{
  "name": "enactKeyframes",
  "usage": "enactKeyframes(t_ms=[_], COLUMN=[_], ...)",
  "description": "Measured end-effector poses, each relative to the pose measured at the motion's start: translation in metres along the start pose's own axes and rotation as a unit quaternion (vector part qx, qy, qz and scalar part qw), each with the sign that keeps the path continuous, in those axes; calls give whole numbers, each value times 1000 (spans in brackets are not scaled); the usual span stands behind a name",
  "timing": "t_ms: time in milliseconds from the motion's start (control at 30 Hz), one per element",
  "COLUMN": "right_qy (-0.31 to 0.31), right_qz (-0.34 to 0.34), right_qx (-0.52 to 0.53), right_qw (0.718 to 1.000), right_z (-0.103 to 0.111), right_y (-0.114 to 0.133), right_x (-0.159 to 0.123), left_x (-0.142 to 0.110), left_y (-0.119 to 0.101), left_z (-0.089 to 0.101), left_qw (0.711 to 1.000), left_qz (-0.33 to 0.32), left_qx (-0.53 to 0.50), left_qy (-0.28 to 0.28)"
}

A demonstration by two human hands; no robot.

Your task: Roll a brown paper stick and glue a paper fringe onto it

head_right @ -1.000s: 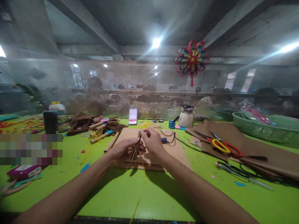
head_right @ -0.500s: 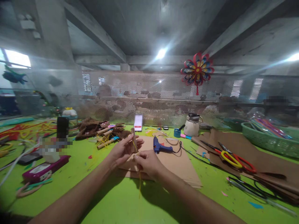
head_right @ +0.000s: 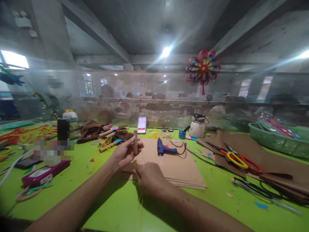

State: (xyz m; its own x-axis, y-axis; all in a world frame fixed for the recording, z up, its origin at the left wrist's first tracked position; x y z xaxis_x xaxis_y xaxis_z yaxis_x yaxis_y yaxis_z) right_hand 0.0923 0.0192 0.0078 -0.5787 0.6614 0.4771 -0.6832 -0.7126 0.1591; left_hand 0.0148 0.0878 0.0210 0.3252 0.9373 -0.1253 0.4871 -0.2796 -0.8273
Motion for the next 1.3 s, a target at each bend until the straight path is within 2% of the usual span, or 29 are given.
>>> enactKeyframes(t_ms=[167, 333, 467, 600, 700, 900, 1000, 1100, 1167, 1233, 1300], right_qy=[2, 11, 10, 62, 77, 83, 125, 172, 147, 55, -60], right_qz=[-34, 16, -2, -31, -26, -7, -11, -16, -27, -38, -29], right_qx=[36, 69, 35, -1, -4, 34, 104, 192, 224, 211, 179], right_qw=[999, 997, 999, 998, 997, 996, 987, 966, 963, 975, 982], right_z=[11, 15, 16, 14, 12, 3, 0, 5, 19, 43, 69], right_y=[-34, -49, -63, -78, -81, -77, -80, -89, -97, -101, -92], right_x=[7, 8, 5, 6, 8, 8, 6, 5, 8, 14, 17], left_x=[0, 1, -2, -9, -11, -3, -2, 0, 2, 3, 4], left_y=[2, 3, 9, 20, 25, 28, 27, 25, 25, 27, 32], left_z=[-4, -3, -5, -16, -24, -13, -9, -5, -3, 0, 1], left_qw=[999, 999, 994, 980, 973, 977, 981, 984, 984, 982, 978], left_qz=[20, 35, 80, 135, 137, 134, 135, 131, 128, 131, 142], left_qx=[24, 25, 53, 104, 123, 146, 134, 120, 122, 134, 149], left_qy=[20, 28, 44, 99, 138, 75, 46, 30, 22, 10, 7])
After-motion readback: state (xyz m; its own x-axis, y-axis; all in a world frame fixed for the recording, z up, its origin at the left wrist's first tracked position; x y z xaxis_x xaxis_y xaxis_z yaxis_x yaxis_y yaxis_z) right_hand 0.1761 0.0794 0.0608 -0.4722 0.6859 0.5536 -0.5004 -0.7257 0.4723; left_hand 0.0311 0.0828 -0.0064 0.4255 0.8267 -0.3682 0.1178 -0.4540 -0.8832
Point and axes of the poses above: each hand's wrist, its own x-axis towards the middle knuckle, its own z-axis out of the back of the hand, y = z × x, the point moved 8 cm from there along x, towards the middle knuckle, and after that the axes turned 10 degrees about z, right-handed, at the moved point
